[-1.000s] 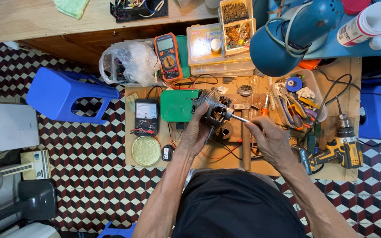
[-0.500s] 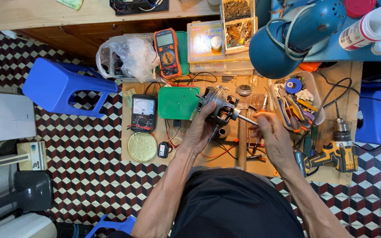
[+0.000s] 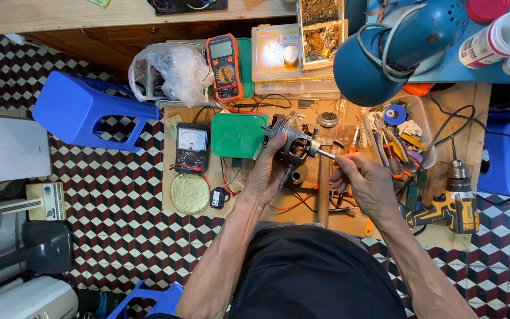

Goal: The person works on a small electric motor at a cluttered workbench. They use pliers and a screwdriver to adjust internal components, then connect multimeter probes to test the motor. The motor shaft is manually rotated to check operation.

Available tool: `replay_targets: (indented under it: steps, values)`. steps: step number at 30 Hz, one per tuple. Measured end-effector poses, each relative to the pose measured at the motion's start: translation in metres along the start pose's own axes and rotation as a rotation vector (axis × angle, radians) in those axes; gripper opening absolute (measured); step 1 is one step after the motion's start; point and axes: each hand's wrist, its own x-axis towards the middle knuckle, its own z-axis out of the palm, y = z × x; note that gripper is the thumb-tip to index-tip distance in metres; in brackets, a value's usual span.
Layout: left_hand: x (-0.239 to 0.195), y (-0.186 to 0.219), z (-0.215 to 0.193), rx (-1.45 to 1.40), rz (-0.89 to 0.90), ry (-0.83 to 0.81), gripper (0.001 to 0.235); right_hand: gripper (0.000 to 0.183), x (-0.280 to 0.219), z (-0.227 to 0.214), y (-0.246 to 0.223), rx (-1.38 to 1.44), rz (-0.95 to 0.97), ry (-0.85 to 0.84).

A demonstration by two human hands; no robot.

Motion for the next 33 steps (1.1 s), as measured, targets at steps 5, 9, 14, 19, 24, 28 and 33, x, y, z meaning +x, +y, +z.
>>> replay_targets:
  steps: [5,9,14,19,24,28,33]
  values:
    - [0.003,-0.001,0.0,0.02,-0.004,0.009,0.049,0.063,0.004,-0.002,0.0,-0.011,0.212,0.003]
    - [0.006,-0.002,-0.002,0.069,-0.017,0.042,0.052,0.032,0.001,0.003,-0.016,-0.251,-0.099,0.061]
    - [0.008,-0.004,-0.004,0.004,-0.018,0.031,0.053,0.025,0.001,0.008,-0.027,-0.329,-0.097,0.076]
    - [0.006,-0.001,-0.005,0.022,-0.026,0.023,0.053,0.035,0.011,0.004,-0.023,-0.065,0.082,-0.05]
    - [0.005,0.001,-0.005,0.061,-0.034,0.031,0.054,0.04,0.016,-0.001,-0.02,0.106,0.307,-0.107]
    - [0.006,0.001,-0.003,0.099,-0.038,0.036,0.057,0.026,0.014,0.001,-0.024,-0.078,0.127,-0.094]
    - [0.005,0.001,0.001,0.135,-0.012,0.052,0.058,0.022,0.013,0.002,-0.024,-0.331,-0.013,-0.012]
